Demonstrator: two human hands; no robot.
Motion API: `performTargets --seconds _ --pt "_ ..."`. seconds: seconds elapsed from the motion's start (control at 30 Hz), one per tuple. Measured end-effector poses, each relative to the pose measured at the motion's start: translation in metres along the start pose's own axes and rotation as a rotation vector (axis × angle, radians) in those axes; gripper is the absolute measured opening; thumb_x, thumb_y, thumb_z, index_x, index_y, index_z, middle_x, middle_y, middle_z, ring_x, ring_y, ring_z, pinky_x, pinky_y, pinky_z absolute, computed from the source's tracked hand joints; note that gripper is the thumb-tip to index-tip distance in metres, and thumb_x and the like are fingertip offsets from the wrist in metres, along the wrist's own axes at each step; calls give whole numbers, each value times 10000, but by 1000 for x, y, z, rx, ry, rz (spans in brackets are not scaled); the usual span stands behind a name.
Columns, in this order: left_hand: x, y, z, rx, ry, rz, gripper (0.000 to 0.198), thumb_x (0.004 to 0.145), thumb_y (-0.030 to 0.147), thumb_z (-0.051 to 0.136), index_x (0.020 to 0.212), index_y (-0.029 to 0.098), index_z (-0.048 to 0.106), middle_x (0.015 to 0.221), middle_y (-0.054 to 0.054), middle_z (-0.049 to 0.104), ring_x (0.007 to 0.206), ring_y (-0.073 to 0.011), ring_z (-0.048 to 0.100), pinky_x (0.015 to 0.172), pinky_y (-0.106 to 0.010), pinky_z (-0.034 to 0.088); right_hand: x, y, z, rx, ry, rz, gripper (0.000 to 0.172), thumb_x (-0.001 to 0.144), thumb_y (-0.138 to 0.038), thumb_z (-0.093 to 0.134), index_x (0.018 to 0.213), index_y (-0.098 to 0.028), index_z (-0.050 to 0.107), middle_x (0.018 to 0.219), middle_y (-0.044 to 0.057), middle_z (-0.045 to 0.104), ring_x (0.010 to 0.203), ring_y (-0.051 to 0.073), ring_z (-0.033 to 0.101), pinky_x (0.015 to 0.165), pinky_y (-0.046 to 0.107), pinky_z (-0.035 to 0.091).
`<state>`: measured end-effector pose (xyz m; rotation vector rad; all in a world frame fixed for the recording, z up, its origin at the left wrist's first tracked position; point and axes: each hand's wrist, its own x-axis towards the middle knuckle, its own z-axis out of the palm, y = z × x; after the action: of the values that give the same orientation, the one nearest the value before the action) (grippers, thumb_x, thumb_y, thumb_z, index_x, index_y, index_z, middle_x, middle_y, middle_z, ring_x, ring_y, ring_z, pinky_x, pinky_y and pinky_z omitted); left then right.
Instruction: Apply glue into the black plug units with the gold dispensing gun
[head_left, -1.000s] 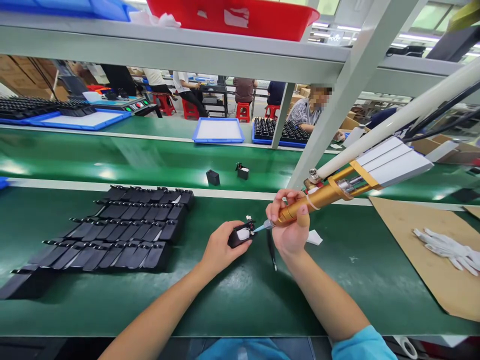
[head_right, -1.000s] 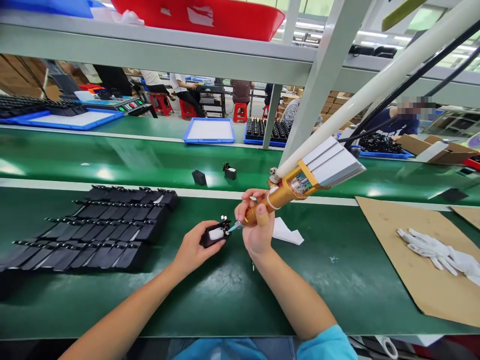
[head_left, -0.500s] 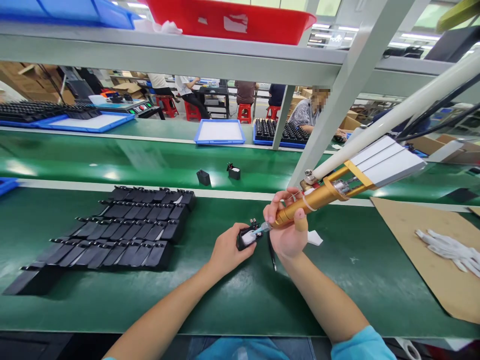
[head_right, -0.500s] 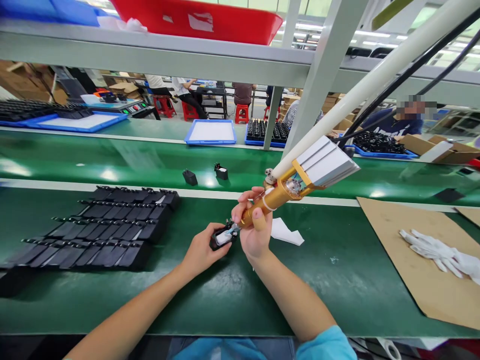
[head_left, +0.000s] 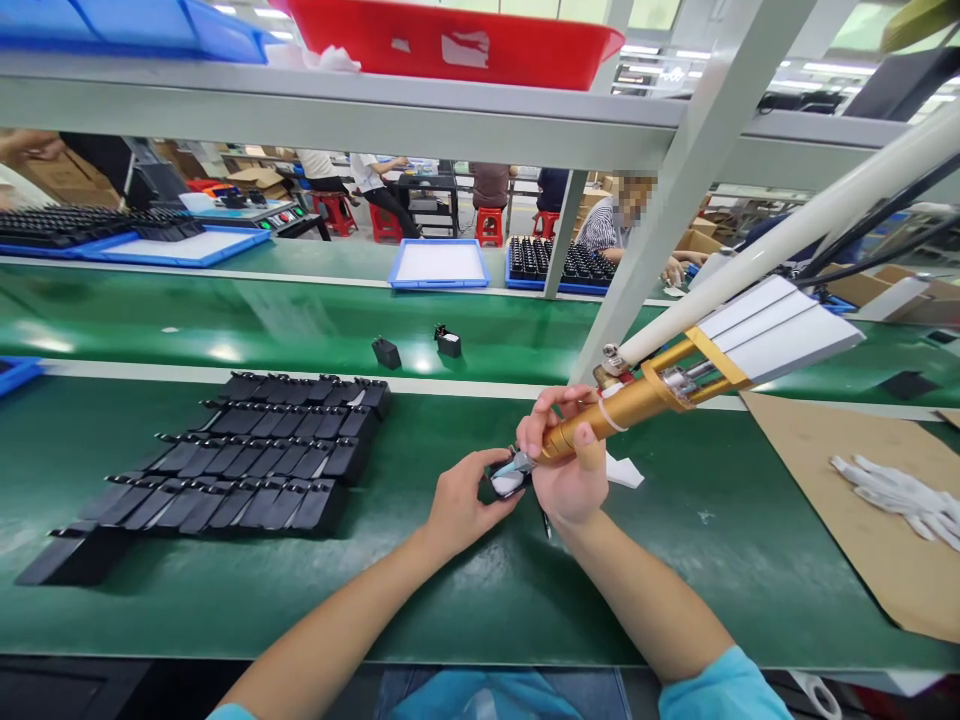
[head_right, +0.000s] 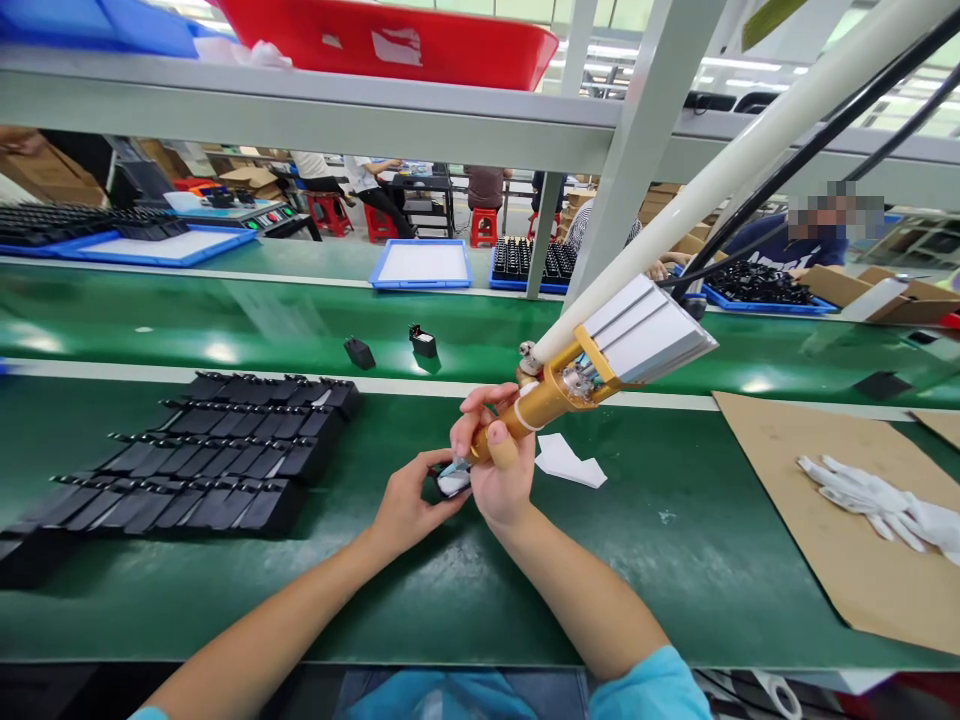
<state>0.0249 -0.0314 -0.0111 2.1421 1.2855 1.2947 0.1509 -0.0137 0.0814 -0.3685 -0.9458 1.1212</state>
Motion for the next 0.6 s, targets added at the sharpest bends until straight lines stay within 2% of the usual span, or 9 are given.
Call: performTargets --seconds 0.17,0.3,0.4,0.5,0.57,0.6 --pt "3 -4 -4 124 -110 -83 330 817 367 649 1100 219 569 993 -36 711 865 -196 678 779 -314 520 5 1 -2 -53 47 -2 373 788 -513 547 1100 -320 480 873 -25 532 455 61 426 483 281 397" --pt "9 -25 -5 237 -226 -214 303 825 356 636 1078 205 563 988 -56 682 900 -238 645 799 -367 498 14 3 -8 -37 75 -22 385 787 -522 544 1109 -314 504 871 -21 522 462 59 426 494 280 386" --pt "11 -40 -12 185 -321 -303 339 818 337 642 1117 206 551 1070 -73 672 998 -258 630 867 -389 483 22 4 -14 -24 111 -39 384 786 -511 558 1111 -309 525 870 -24 527 470 61 440 502 276 382" --pt "17 -46 -34 113 -394 -380 609 799 476 663 1317 231 456 1273 -100 609 1155 -272 586 938 -377 472 29 6 -22 -25 144 -67 397 778 -510 574 1112 -297 542 865 -28 543 469 63 451 500 271 382" --pt "31 -51 -59 155 -368 -395 696 818 573 604 1395 243 397 1368 -104 551 1239 -274 536 996 -371 446 33 8 -27 -13 143 -79 410 771 -502 590 1119 -288 552 863 -28 553 467 64 461 498 266 382" --pt "44 -56 -74 208 -332 -395 672 843 592 556 1396 240 405 1387 -99 537 1265 -273 515 1026 -372 426 35 9 -29 -9 141 -83 413 771 -496 595 1123 -285 555 865 -27 558 468 64 465 500 265 383"
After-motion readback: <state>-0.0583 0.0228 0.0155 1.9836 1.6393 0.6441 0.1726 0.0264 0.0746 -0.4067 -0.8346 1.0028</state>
